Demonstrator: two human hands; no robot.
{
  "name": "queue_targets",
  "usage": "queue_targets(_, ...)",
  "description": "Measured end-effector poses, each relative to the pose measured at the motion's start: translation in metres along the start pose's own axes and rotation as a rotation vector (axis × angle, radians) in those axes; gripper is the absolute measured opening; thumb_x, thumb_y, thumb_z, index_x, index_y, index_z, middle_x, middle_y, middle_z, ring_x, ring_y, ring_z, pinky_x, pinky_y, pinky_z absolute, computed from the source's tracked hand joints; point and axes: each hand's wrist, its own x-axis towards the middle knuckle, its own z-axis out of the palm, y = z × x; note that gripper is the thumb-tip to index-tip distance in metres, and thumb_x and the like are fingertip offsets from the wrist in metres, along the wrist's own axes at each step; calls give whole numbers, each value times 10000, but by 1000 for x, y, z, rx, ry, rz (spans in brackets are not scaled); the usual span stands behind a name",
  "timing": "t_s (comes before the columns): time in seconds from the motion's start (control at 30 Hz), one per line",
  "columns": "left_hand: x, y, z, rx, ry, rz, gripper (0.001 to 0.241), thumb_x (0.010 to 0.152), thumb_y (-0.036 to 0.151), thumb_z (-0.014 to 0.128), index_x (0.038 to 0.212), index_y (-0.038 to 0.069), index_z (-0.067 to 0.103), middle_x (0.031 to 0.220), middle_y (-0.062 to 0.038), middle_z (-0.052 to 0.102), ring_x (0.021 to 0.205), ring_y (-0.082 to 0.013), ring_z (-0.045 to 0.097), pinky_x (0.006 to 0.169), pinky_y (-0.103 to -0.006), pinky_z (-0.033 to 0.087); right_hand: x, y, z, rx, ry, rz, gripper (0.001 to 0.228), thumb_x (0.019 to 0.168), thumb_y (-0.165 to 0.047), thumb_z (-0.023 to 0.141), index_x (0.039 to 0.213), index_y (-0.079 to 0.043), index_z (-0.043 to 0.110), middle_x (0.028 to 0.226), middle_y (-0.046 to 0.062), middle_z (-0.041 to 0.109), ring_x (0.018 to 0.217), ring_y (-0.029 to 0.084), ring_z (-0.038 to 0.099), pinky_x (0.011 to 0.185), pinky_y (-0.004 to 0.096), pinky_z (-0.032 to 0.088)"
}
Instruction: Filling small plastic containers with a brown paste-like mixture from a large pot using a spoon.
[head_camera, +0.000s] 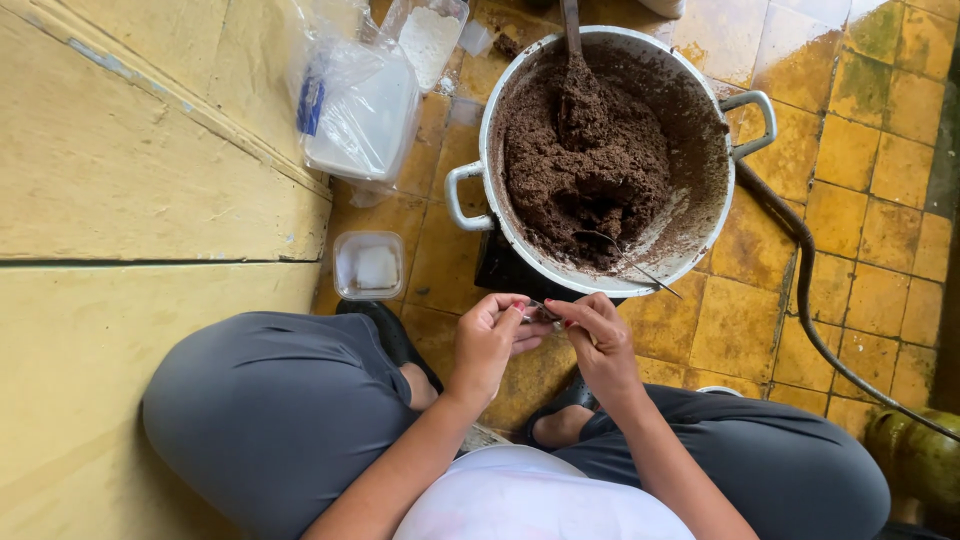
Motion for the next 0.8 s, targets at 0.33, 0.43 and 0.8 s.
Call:
queue_targets(0.33, -3, -1, -2, -221, -190, 4, 448, 850, -85, 644, 1292, -11, 641, 1194, -193, 732, 960, -249, 762, 791, -337, 670, 0, -2, -1, 414, 25, 202, 436, 904, 91, 490, 1261, 19, 730, 835, 92, 508, 765, 156, 483, 704, 358, 513)
queue_targets(0.43, 2, -12, -7, -225, -251, 2, 487, 827, -85, 734, 1302, -16, 647, 1191, -179, 734, 957, -221, 751, 780, -323, 674, -2, 7, -2, 501, 14, 239, 409, 909, 94, 472, 1222, 37, 729, 840, 108, 533, 782, 169, 516, 718, 353, 514)
queue_targets(0.8, -10, 6, -2, -235, -245, 35, 321, 895, 16, 760, 1210, -9, 704, 1016, -111, 738, 839, -163, 735, 720, -298, 684, -5, -11, -7, 526, -18, 45, 177, 910, 73, 656, 1079, 32, 622, 896, 156, 605, 781, 185, 582, 707, 355, 515)
